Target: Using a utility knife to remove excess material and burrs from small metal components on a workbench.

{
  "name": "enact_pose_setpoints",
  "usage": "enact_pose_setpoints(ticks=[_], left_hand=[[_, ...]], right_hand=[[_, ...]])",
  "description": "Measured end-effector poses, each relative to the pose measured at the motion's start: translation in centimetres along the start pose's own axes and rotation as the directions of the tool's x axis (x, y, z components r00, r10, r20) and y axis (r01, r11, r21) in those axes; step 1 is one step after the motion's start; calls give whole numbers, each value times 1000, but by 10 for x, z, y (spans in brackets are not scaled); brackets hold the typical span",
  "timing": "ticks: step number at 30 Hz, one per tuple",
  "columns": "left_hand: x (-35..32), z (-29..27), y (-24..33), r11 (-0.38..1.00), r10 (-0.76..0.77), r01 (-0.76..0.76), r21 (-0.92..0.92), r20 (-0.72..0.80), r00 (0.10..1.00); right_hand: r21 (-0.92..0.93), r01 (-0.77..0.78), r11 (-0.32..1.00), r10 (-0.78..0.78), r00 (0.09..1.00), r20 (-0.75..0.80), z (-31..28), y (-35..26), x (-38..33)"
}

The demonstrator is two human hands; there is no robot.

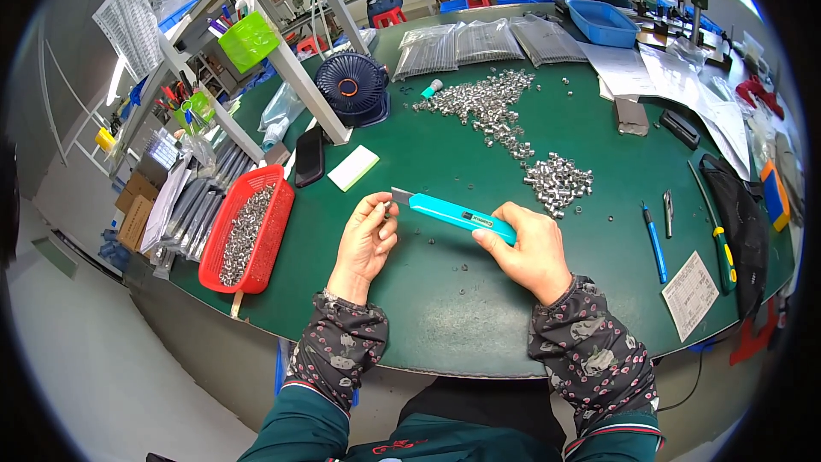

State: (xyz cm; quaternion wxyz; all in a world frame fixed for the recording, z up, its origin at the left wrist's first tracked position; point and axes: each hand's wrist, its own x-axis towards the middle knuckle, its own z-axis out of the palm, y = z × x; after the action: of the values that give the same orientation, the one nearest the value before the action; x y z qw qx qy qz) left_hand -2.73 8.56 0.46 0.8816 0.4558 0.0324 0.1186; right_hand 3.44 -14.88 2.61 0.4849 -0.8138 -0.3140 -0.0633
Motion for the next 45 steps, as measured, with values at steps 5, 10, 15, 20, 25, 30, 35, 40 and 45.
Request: enact_pose_setpoints(ticks=[5, 10, 15, 20, 25, 30, 35, 40, 45], left_hand=[[-1, 3, 3, 1000, 3, -3, -28, -6, 1000], [-2, 3, 4, 1000, 10, -9, 16, -57, 998], [-1, 2, 0, 999, 32, -32, 4, -17, 999], [-1, 0, -1, 996, 45, -44, 80, -4, 999], [-1, 2, 1, 997, 45, -46, 59, 9, 999], [-2, 6, 2, 997, 46, -42, 70, -49, 998], [-2, 5, 1, 996, 36, -34, 86, -16, 999], [-3, 4, 4, 961, 68, -66, 269, 2, 998], [-2, 1, 2, 951, 58, -51, 304, -14, 998]], right_hand=[[-21, -11, 1000, 12, 1000, 19, 0, 0, 0], [-33, -29, 999, 31, 998, 46, 0, -2, -1], [-17, -53, 998, 54, 996, 76, 0, -3, -1], [-18, -69, 997, 71, 993, 94, -1, -5, -1], [-39, -77, 996, 81, 990, 119, -2, -4, -1], [-38, -91, 995, 96, 985, 144, -1, -4, -1], [-43, -109, 993, 115, 980, 163, -2, -1, 1], [-36, -173, 984, 176, 964, 197, -5, 1, 3], [-138, -60, 989, 71, 995, 70, -3, -7, -2]])
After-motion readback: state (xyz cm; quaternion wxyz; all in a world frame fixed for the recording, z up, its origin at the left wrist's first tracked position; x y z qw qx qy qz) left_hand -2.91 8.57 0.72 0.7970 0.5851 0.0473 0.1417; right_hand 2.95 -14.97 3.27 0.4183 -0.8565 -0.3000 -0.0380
